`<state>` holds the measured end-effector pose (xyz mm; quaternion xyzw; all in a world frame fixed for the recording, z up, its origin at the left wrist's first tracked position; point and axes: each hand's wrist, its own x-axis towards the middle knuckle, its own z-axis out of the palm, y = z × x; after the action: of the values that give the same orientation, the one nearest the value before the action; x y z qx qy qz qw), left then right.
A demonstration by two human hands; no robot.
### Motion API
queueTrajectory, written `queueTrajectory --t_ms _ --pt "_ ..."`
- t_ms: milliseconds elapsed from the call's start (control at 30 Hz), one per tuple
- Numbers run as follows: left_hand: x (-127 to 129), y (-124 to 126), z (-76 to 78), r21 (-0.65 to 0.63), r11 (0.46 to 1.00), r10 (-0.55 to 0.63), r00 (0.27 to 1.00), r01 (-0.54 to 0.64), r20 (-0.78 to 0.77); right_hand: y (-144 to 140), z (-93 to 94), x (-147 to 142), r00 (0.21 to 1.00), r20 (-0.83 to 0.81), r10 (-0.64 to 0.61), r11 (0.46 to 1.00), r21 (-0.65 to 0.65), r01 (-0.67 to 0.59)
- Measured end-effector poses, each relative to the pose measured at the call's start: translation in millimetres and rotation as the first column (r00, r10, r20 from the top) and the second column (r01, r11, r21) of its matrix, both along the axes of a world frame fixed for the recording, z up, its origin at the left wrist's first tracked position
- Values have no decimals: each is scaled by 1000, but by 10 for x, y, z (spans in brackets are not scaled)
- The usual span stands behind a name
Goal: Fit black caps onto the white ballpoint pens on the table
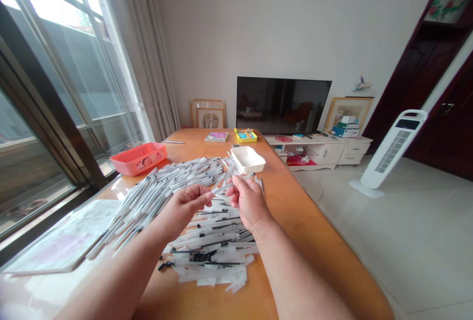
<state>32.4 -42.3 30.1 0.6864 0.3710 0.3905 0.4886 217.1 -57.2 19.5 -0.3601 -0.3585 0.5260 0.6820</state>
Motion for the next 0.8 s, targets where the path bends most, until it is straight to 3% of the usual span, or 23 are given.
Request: queueTrajectory --t_ms 133,267,367,567,800 --pt "-25 17 0 -197 979 -21 986 54 166 -18 67 73 1000 11 1 1000 26 -1" --pt "-84 78 -16 -346 937 165 942 -57 291 17 173 272 981 -144 -129 988 69 140" --pt "-98 115 -53 -299 950 176 951 -96 254 46 166 302 982 -130 -137 988 59 145" --pt "-43 196 -251 -91 973 207 976 -212 -60 83 13 165 996 -12 -93 995 44 93" --pt "-39 258 -314 -32 968 244 962 -249 -126 142 -71 195 989 111 -94 995 -33 98"
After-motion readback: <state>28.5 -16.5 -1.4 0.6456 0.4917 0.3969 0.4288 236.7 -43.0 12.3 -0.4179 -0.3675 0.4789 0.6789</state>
